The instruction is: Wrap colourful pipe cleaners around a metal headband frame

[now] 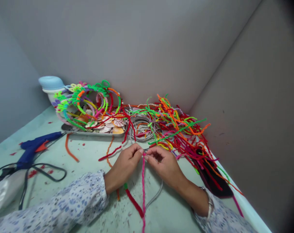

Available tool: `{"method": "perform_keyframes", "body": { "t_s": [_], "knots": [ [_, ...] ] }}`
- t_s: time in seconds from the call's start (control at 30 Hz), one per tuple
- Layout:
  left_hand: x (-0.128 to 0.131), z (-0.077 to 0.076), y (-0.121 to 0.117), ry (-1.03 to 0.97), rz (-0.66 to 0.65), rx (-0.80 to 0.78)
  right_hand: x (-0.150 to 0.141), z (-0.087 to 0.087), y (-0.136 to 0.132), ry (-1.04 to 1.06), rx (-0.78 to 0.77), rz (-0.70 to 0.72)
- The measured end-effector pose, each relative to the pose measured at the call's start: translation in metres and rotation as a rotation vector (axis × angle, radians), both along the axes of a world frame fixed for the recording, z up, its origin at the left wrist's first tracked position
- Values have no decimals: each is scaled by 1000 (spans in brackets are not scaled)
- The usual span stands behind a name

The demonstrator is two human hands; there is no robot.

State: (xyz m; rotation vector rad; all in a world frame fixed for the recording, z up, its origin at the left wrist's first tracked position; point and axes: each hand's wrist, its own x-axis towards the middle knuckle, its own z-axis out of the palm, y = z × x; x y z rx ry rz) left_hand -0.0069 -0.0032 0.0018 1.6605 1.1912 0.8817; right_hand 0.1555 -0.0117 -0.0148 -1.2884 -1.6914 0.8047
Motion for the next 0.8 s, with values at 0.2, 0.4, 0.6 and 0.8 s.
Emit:
{"method": "perform_keyframes", "body": {
  "t_s": [0.2,0.4,0.6,0.8],
  "knots": [
    [1,1,-2,35,-32,55,0,1,0,-4,3,19],
    [0,0,-1,90,-72,91,-1,3,-2,-17,11,-2],
    [-2,-2,4,76,-82,89,3,3,3,362,-234,107],
    [-4,-2,10,-3,-24,65,9,1,11,556,-463,210]
  ]
}}
